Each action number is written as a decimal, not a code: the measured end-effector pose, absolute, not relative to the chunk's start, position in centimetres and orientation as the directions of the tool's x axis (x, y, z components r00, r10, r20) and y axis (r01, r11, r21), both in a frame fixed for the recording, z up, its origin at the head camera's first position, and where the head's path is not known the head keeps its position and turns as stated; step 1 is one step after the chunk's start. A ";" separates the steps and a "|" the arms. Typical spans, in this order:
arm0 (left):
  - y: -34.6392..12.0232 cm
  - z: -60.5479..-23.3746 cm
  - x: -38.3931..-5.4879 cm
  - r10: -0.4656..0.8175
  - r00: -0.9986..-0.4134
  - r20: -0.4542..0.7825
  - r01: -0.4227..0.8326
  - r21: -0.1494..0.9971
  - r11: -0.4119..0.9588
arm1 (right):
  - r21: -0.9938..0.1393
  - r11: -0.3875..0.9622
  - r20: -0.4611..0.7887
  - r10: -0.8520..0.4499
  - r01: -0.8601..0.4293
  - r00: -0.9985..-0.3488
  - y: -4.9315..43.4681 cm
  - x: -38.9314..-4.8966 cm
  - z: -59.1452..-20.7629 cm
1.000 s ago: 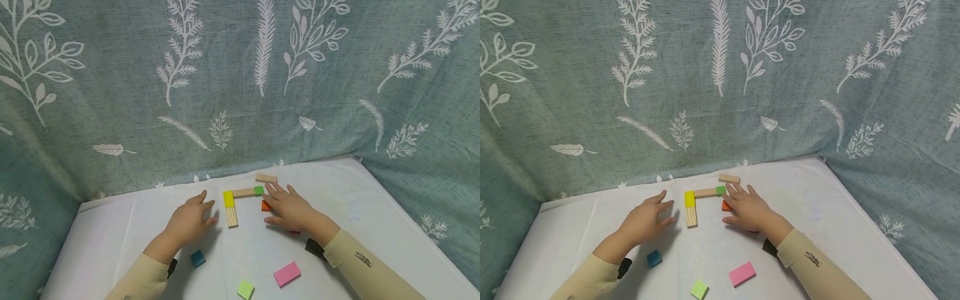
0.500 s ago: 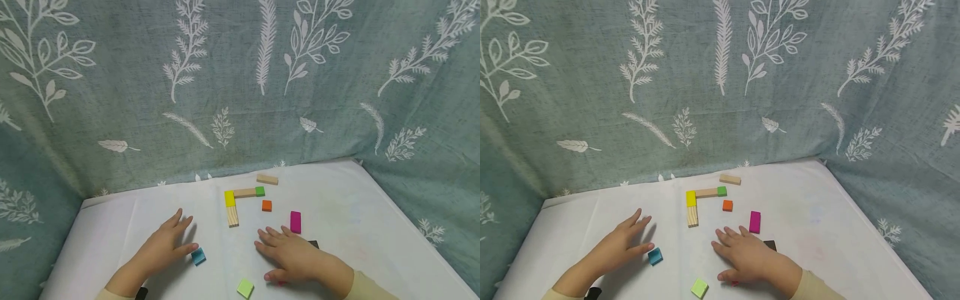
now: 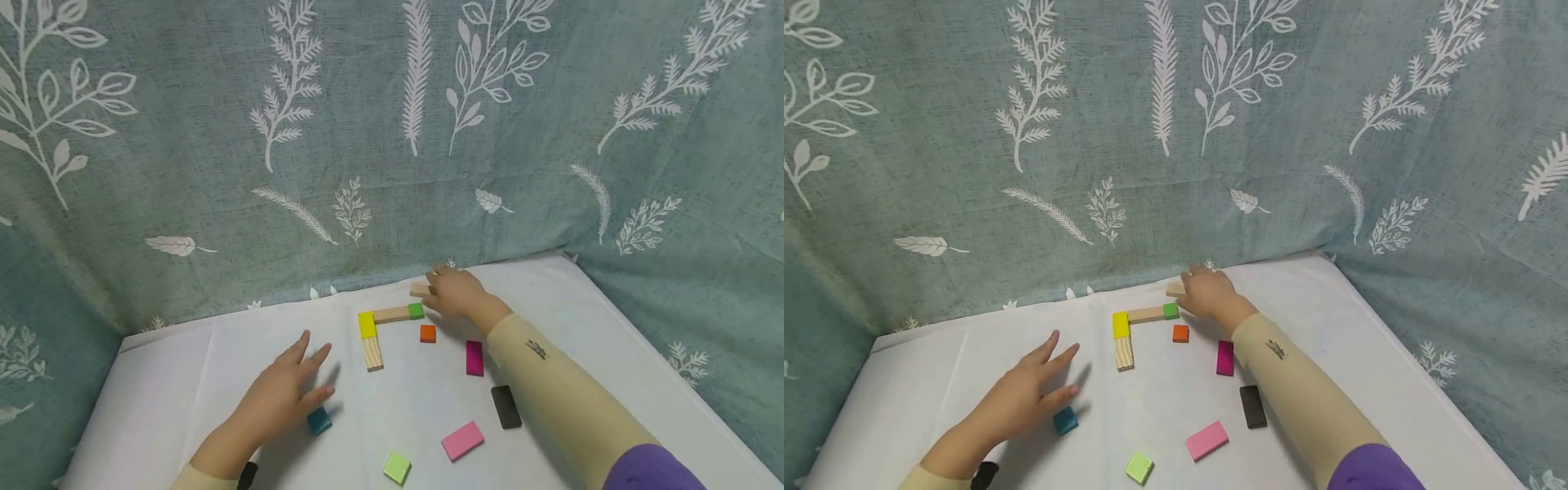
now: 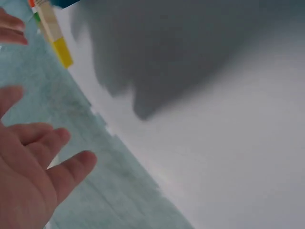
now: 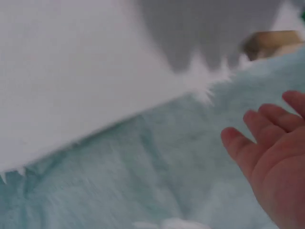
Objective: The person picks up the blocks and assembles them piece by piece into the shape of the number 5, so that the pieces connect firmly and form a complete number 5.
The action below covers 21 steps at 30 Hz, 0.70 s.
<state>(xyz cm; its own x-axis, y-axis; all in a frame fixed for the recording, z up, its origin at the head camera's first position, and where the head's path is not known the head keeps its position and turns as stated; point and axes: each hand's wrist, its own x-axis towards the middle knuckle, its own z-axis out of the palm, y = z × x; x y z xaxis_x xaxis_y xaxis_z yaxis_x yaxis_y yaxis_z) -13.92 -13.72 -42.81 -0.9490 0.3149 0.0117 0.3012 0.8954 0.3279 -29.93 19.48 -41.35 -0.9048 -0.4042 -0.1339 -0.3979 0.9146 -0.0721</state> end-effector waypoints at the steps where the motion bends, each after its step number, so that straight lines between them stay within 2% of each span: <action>1: -13.0 -42.7 -14.7 0.310 -0.951 0.008 0.295 0.333 0.896 | -0.073 0.923 -0.153 -0.385 -0.378 -0.910 19.5 -30.9 -41.6; 7: -8.9 -42.8 -19.3 0.320 -0.945 -0.067 0.283 0.324 0.903 | -0.126 0.947 -0.260 -0.320 -0.297 -0.911 19.9 -33.2 -43.7; 10: -7.6 -43.3 -20.5 0.346 -0.932 -0.108 0.299 0.311 0.902 | -0.140 0.944 -0.265 -0.327 -0.300 -0.907 20.5 -33.7 -44.3; 13: -7.1 -43.7 -21.1 0.355 -0.923 -0.147 0.302 0.294 0.907 | -0.161 0.924 -0.232 -0.377 -0.347 -0.897 21.0 -33.9 -44.7; 17: -6.8 -44.2 -21.5 0.352 -0.923 -0.158 0.305 0.257 0.917 | -0.184 0.885 -0.126 -0.452 -0.427 -0.883 21.6 -33.7 -45.0; 21: -6.6 -44.7 -21.8 0.368 -0.916 -0.160 0.317 0.275 0.908 | -0.195 0.861 -0.036 -0.485 -0.470 -0.874 21.8 -33.0 -45.0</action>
<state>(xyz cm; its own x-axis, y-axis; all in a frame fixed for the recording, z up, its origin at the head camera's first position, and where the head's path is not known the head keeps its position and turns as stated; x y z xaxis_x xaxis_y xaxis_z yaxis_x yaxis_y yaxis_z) -21.77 -6.59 -44.73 -0.9158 0.3683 -0.1600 0.3169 0.9076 0.2755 -33.01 21.81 -45.00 -0.8737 -0.4852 -0.0357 -0.4700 0.8608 -0.1954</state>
